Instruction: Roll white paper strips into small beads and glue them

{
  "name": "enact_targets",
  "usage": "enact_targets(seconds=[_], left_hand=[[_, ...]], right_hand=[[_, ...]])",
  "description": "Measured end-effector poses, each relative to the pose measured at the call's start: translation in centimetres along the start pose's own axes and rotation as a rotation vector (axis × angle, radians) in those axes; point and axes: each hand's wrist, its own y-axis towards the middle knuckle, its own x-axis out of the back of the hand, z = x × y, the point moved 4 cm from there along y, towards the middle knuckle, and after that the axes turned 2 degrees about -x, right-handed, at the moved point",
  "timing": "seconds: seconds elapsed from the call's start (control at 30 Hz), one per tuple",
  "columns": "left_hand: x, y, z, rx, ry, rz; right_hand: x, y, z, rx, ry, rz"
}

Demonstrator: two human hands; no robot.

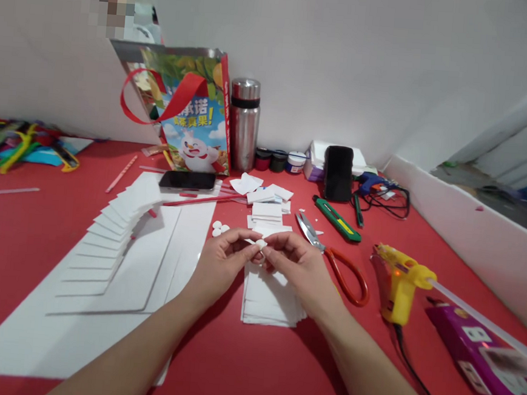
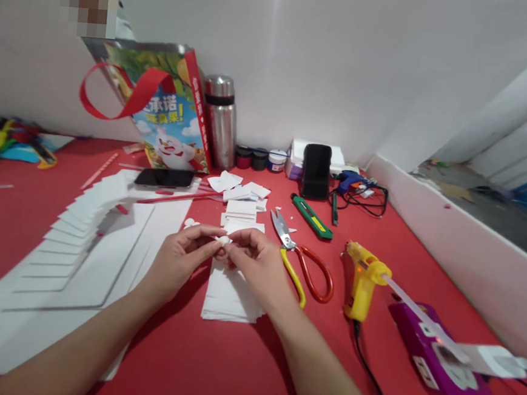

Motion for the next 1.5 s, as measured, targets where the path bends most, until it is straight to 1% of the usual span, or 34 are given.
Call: enact_targets(seconds=[0.27, 0.53, 0.63, 0.8, 0.93, 1.07, 1.13, 1.2, 1.27, 1.33, 1.4, 1.43, 1.5], left_hand=[[0.3, -0.1, 0.0, -0.142, 0.184, -0.013], [0.2, -0.3, 0.1, -0.191, 0.252, -0.091], [0.2, -0.5, 0.3, -0.203, 0.269, -0.116], [0.2, -0.8, 0.5, -0.22, 0.277, -0.138], [0.2, -0.6, 0.7, -0.21, 0.27, -0.128], [0.0, -0.3, 0.7, -0.196, 0.25, -0.059], [-0.3, -0.3, 0.5, -0.217, 0.296, -0.016], [-0.5, -0.3, 0.3, -0.249, 0.35, 0.001], [-0.5, -0.4, 0.3, -0.26, 0.356, -0.028], [-0.5, -0.3, 0.5, -0.206, 0.285, -0.045], [-0.5, -0.2, 1.0, -0.078, 0.142, -0.039], [-0.6, -0.2, 1.2, -0.006, 0.061, -0.032], [-0.6, -0.2, 1.5, 0.105, -0.08, -0.012]], right_hand=[[-0.2, 0.1, -0.3, -0.009, -0.025, -0.043], [-0.4, -0.1, -1.2, -0.037, 0.0, -0.057], [-0.4, -0.1, -1.4, -0.05, 0.022, -0.04], [-0.6, 0.1, -1.6, -0.047, 0.035, -0.045], [-0.7, 0.3, -1.7, -0.022, 0.036, -0.042], [-0.2, 0.5, -1.3, -0.024, 0.023, -0.045], [0.1, 0.5, -0.9, -0.018, -0.019, -0.061], [0.2, 0.4, -0.6, 0.004, -0.085, -0.082], [0.2, 0.4, -0.4, 0.031, -0.164, -0.093], [0.3, 0.3, -0.3, 0.062, -0.264, -0.099], [1.1, 0.0, 0.4, 0.124, -0.402, -0.148], [1.7, -0.2, 1.1, 0.165, -0.491, -0.198], [3.1, -1.1, 3.0, 0.249, -0.725, -0.345]])
